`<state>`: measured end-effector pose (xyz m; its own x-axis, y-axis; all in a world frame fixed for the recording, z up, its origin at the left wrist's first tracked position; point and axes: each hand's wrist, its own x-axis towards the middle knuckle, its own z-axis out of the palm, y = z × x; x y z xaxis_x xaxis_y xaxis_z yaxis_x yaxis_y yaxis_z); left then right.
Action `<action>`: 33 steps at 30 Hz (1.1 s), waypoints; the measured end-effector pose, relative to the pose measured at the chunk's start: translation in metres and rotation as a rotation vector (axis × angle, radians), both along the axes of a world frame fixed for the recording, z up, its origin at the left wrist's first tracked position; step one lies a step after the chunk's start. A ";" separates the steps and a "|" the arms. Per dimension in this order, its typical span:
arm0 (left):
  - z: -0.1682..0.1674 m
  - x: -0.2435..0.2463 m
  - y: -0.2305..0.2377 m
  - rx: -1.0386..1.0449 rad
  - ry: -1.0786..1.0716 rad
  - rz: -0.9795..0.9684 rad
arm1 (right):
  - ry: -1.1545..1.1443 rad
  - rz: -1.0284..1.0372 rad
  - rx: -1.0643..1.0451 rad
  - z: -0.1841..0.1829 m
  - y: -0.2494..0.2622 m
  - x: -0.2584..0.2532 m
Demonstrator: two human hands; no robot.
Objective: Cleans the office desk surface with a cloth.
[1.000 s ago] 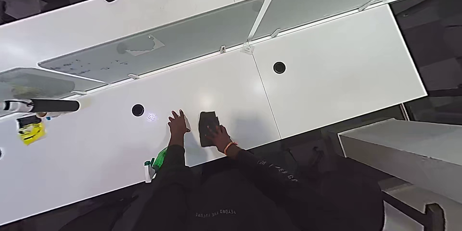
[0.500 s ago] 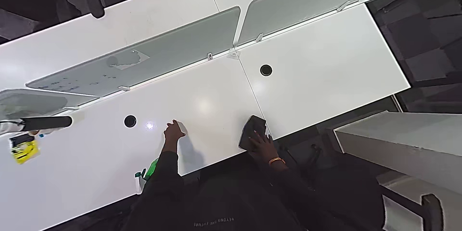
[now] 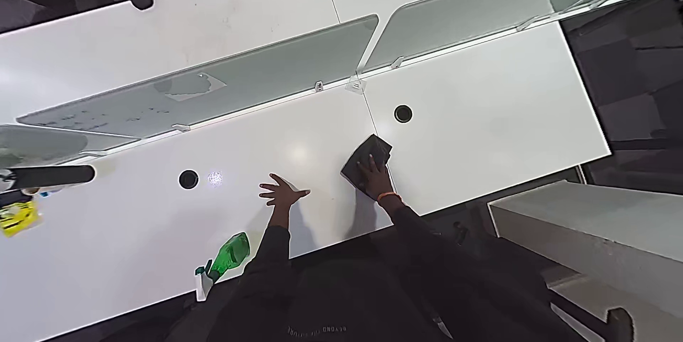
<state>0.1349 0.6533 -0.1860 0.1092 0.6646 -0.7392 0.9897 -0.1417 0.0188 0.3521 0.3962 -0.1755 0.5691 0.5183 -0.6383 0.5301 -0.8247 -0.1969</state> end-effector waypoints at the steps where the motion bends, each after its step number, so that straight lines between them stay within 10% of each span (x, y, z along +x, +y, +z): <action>1: 0.001 0.011 -0.001 0.014 -0.038 0.015 | 0.003 -0.005 -0.016 0.000 0.013 0.008; 7: -0.011 0.085 -0.007 0.008 0.042 -0.298 | -0.021 0.013 -0.054 -0.005 0.061 0.043; 33: -0.015 0.097 0.001 -0.092 0.022 -0.135 | -0.137 0.057 0.095 -0.016 0.115 0.086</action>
<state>0.2319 0.6542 -0.2006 0.1761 0.5748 -0.7992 0.9622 -0.2719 0.0164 0.4383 0.5113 -0.1913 0.6153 0.6064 -0.5037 0.6028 -0.7737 -0.1950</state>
